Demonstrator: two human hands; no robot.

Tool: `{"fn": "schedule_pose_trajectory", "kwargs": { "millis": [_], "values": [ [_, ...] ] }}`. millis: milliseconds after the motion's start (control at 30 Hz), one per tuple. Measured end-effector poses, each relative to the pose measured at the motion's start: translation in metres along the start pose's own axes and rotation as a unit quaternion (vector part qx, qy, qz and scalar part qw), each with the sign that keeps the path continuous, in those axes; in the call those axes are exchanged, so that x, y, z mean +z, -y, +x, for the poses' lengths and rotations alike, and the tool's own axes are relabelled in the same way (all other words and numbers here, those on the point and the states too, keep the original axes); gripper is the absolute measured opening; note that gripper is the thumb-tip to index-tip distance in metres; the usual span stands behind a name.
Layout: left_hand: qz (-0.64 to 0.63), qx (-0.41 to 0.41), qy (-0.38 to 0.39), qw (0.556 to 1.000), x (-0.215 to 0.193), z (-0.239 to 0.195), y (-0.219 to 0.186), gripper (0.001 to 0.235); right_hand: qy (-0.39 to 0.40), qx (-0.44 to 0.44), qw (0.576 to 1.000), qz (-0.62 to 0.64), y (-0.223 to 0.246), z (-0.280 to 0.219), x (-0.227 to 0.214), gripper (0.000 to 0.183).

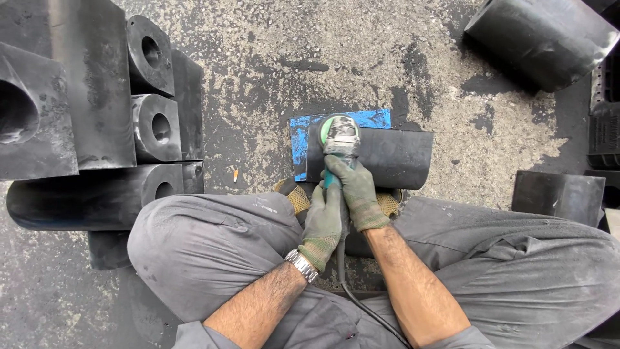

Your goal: The recorder is using an angle grinder to smooth and shape the edges of large industrial rubber parts.

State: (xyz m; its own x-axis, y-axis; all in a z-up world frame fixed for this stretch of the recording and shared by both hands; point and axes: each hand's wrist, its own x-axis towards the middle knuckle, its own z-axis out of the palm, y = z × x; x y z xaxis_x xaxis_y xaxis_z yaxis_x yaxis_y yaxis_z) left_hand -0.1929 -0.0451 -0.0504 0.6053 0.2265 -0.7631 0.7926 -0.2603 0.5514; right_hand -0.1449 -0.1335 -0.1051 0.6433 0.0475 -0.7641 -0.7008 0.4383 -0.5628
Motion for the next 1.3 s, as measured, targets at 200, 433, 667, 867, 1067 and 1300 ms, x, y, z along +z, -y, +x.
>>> {"fn": "schedule_pose_trajectory", "kwargs": {
  "millis": [200,433,667,867,1067,1300],
  "values": [
    [0.012,-0.053,0.006,0.999,0.008,0.002,0.003,0.072,0.009,-0.003,1.000,-0.016,0.000,-0.002,-0.007,0.037],
    [0.050,-0.009,0.067,0.996,0.037,-0.009,-0.013,0.069,-0.052,0.005,0.998,0.026,0.020,-0.020,-0.044,0.040],
    [0.097,0.069,0.122,0.985,0.077,-0.015,-0.037,0.067,-0.140,-0.002,0.989,0.051,0.034,-0.013,-0.105,0.048],
    [0.107,0.080,0.099,0.986,0.084,-0.008,-0.027,0.071,-0.132,-0.014,0.985,0.106,0.039,-0.010,-0.105,0.044],
    [0.067,0.076,0.033,0.994,0.076,-0.009,-0.015,0.061,-0.084,-0.005,0.996,0.036,0.037,-0.013,-0.075,0.040],
    [0.087,0.090,0.086,0.988,0.092,-0.008,-0.023,0.062,-0.102,0.002,0.991,0.091,0.039,-0.012,-0.110,0.041]
  ]
}}
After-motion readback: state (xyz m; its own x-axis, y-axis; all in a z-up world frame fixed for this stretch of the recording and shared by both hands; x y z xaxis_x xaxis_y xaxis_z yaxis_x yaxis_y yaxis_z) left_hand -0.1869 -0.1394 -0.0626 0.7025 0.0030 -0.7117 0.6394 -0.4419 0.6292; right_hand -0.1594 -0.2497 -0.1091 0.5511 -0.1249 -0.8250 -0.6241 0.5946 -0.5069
